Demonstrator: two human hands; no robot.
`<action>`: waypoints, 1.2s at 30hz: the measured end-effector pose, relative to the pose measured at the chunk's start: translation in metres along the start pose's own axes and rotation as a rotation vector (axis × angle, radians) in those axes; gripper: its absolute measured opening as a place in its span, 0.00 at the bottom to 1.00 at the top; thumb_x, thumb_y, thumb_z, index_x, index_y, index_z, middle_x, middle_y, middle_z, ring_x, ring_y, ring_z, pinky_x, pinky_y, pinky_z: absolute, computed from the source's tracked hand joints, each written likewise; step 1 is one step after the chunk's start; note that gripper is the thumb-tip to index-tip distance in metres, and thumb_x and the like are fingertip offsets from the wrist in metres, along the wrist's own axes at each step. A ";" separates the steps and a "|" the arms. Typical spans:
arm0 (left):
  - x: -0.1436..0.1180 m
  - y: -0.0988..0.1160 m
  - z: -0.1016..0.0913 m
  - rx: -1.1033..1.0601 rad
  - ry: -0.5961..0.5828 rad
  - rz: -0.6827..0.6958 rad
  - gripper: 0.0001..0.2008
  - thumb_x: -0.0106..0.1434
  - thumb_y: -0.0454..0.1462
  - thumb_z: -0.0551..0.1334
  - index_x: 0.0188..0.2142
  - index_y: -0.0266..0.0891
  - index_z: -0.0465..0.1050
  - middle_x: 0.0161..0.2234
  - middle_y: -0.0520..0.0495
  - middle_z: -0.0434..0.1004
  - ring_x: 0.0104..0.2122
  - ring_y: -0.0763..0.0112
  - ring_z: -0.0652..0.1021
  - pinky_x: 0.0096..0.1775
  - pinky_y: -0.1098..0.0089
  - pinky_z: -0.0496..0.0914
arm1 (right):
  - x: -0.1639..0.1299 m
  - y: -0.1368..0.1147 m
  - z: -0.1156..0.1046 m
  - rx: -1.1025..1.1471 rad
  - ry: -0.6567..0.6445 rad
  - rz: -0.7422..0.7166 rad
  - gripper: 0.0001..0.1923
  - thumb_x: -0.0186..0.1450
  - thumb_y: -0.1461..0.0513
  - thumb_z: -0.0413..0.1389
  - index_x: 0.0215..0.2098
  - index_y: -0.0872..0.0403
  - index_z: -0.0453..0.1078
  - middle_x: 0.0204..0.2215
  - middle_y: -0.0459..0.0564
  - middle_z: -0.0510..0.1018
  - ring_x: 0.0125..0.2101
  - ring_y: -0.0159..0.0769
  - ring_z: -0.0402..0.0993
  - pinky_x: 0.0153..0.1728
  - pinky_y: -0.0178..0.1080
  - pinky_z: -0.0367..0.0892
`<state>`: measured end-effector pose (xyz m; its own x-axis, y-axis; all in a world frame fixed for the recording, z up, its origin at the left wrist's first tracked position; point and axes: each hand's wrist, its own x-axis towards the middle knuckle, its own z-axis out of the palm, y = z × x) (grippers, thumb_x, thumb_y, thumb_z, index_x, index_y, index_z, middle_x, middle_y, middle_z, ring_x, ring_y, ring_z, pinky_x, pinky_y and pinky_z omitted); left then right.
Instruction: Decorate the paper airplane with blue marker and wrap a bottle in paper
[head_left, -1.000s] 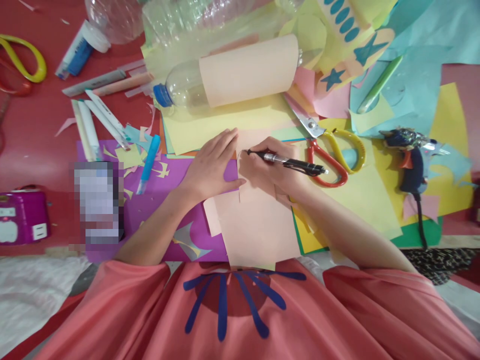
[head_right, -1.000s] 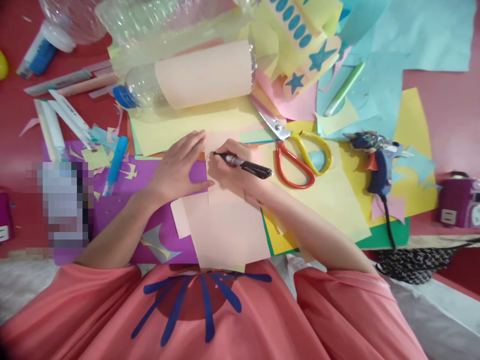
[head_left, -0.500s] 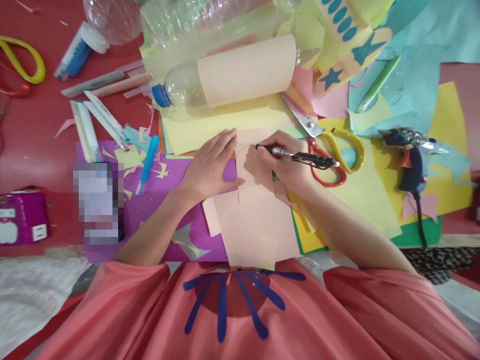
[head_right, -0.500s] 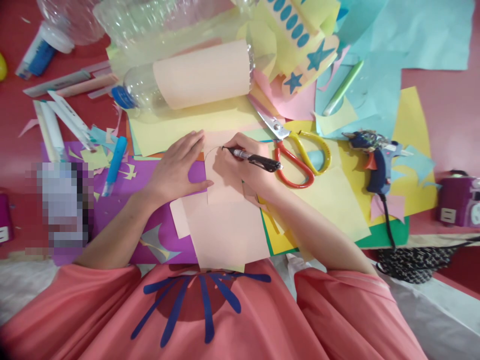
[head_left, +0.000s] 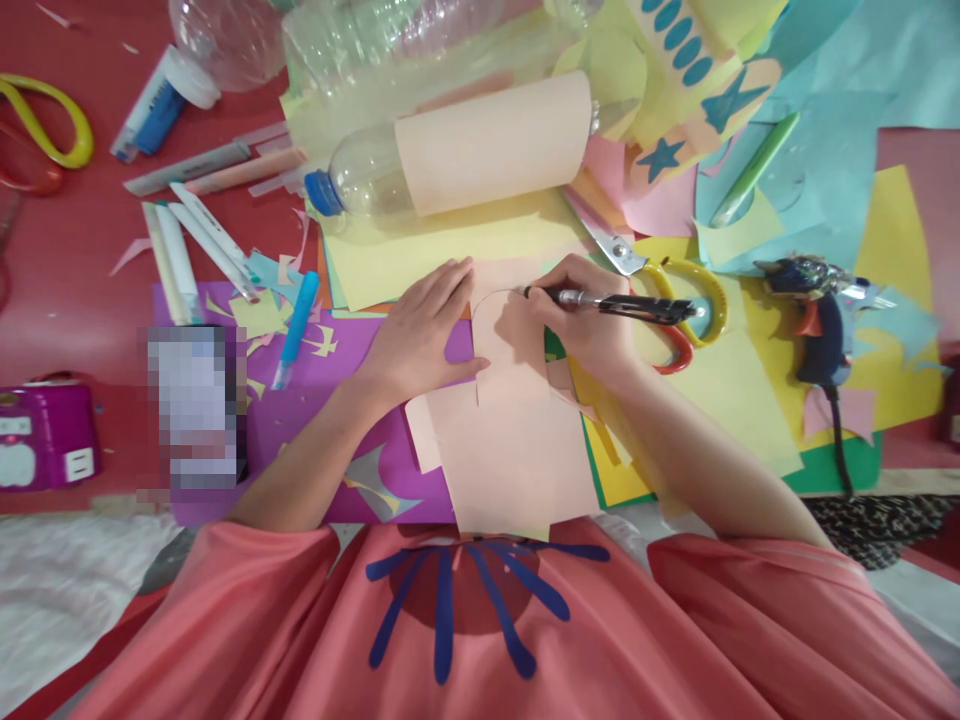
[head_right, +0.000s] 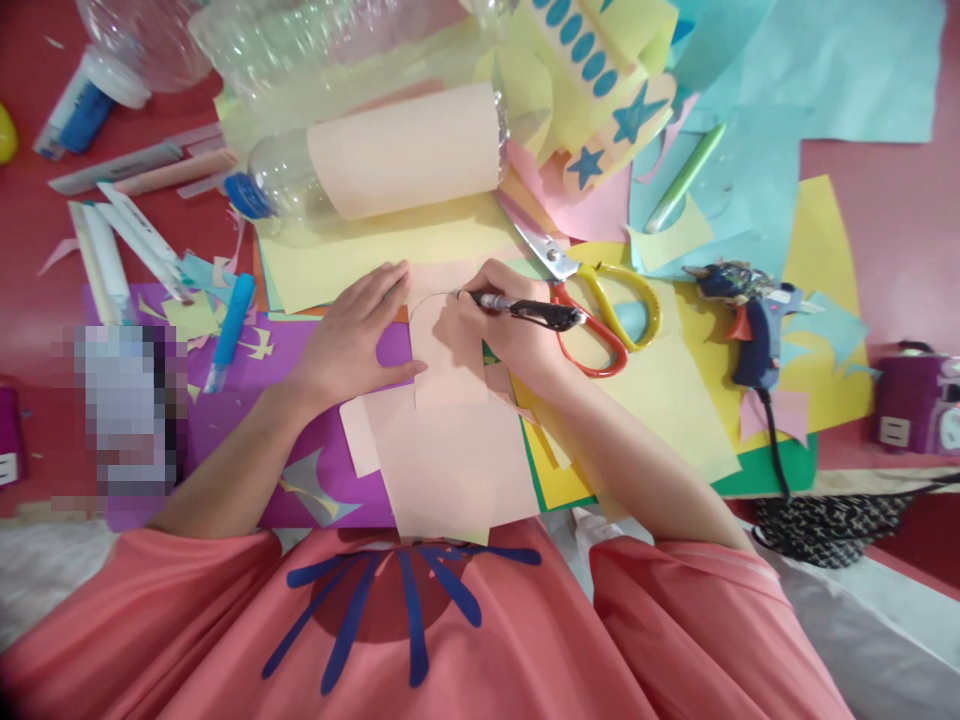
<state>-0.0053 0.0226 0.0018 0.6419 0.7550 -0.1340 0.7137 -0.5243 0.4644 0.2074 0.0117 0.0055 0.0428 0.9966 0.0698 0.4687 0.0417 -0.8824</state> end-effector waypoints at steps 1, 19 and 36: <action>0.000 0.000 0.000 -0.001 -0.003 -0.002 0.46 0.61 0.47 0.65 0.70 0.34 0.45 0.71 0.36 0.47 0.70 0.50 0.52 0.69 0.54 0.50 | 0.000 0.000 -0.001 0.005 0.006 -0.006 0.09 0.57 0.66 0.59 0.22 0.50 0.65 0.20 0.42 0.70 0.22 0.30 0.63 0.23 0.38 0.63; 0.000 0.001 0.000 -0.002 0.004 -0.001 0.44 0.61 0.46 0.65 0.69 0.33 0.47 0.71 0.35 0.48 0.70 0.51 0.52 0.69 0.52 0.50 | 0.007 -0.007 -0.009 -0.045 -0.019 0.096 0.18 0.56 0.68 0.60 0.17 0.50 0.56 0.17 0.41 0.61 0.20 0.29 0.56 0.23 0.39 0.60; 0.000 0.001 0.000 -0.011 -0.002 -0.007 0.44 0.61 0.46 0.65 0.69 0.33 0.46 0.71 0.34 0.47 0.70 0.51 0.51 0.69 0.53 0.49 | 0.009 -0.008 -0.011 -0.048 -0.017 0.136 0.20 0.54 0.69 0.59 0.15 0.51 0.52 0.16 0.39 0.57 0.20 0.26 0.54 0.24 0.36 0.57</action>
<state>-0.0048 0.0222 0.0017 0.6375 0.7578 -0.1392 0.7150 -0.5146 0.4732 0.2137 0.0198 0.0186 0.0940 0.9939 -0.0572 0.5016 -0.0969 -0.8597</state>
